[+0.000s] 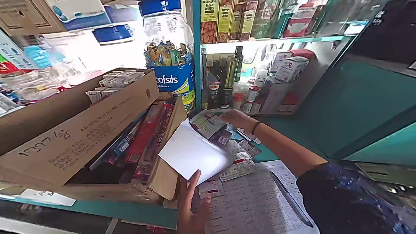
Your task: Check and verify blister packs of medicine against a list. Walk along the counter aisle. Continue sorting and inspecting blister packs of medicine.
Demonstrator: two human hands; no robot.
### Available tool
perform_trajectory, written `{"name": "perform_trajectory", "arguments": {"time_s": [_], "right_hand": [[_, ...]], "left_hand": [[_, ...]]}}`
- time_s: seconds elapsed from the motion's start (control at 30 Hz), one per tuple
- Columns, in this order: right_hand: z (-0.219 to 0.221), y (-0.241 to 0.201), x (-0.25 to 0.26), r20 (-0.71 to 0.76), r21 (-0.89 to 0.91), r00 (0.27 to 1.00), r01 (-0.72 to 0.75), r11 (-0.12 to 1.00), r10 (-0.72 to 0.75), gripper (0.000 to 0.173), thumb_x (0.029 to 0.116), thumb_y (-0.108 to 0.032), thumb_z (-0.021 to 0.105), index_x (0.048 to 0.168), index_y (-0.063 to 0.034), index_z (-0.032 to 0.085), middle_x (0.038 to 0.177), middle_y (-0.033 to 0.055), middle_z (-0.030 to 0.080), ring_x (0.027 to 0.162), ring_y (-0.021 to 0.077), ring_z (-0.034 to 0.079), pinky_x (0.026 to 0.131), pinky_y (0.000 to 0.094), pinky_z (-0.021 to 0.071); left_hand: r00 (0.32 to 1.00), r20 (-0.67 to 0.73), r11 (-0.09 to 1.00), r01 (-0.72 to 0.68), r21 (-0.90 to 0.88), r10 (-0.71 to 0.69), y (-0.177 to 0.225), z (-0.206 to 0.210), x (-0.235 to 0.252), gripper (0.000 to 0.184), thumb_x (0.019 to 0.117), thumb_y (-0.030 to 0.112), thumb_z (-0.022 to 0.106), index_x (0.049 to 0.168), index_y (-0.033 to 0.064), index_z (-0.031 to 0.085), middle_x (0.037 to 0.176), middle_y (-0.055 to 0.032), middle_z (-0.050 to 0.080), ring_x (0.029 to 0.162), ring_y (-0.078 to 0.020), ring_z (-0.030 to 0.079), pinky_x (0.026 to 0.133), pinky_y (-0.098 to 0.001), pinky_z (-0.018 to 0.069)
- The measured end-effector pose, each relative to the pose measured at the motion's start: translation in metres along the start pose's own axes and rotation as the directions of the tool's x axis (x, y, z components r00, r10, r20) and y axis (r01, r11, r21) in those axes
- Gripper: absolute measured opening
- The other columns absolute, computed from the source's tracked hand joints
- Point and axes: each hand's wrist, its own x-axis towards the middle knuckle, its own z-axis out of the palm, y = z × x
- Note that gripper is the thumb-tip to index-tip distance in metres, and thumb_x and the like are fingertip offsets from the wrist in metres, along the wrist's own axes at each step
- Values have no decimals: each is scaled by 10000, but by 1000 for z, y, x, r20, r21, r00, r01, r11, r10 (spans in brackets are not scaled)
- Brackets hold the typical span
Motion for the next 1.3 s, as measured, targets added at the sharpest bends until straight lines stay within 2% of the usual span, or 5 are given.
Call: {"name": "perform_trajectory", "arguments": {"time_s": [0.23,0.53,0.83,1.13,1.3], "right_hand": [[-42,39,-62,278,-526,955,238,817,-99,142,982,-53,653,1038,13,766,1025,213,726,994,397,677,900,595,493],[-39,80,-106,299,-581,948,86,809,113,615,969,-222,724,1508,-43,489,1374,266,553,1166,444,600,987,596,466],[-55,86,-98,216,-599,959,-18,801,183,601,752,-225,928,1206,37,634,1285,285,571,1158,464,581,939,632,476],[-80,63,-47,-24,-150,995,-98,984,96,204,972,-72,682,1117,58,621,799,145,651,609,186,597,598,353,525],[-43,62,-21,-89,180,973,-192,965,211,280,1042,-77,567,1252,110,567,1121,225,638,849,198,694,803,336,599]], "left_hand": [[994,-15,994,-106,31,106,-1,4,-5,507,924,142,659,1401,-9,577,1416,-121,595,1326,-42,516,1093,-206,435],[995,-34,995,-98,13,99,-6,4,-4,494,931,162,642,1400,15,587,1417,-97,596,1299,-60,540,1053,-225,474],[993,-39,994,-113,-9,112,-8,3,-6,477,942,163,645,1408,72,599,1395,-55,603,1231,-41,577,1013,-215,507],[993,-42,994,-113,4,113,-7,2,-6,464,946,153,635,1392,29,602,1396,-92,605,1254,-51,569,1031,-219,495],[991,-35,991,-128,24,129,-8,2,-5,463,949,152,623,1385,0,597,1389,-116,605,1249,-47,570,1024,-209,494]]}}
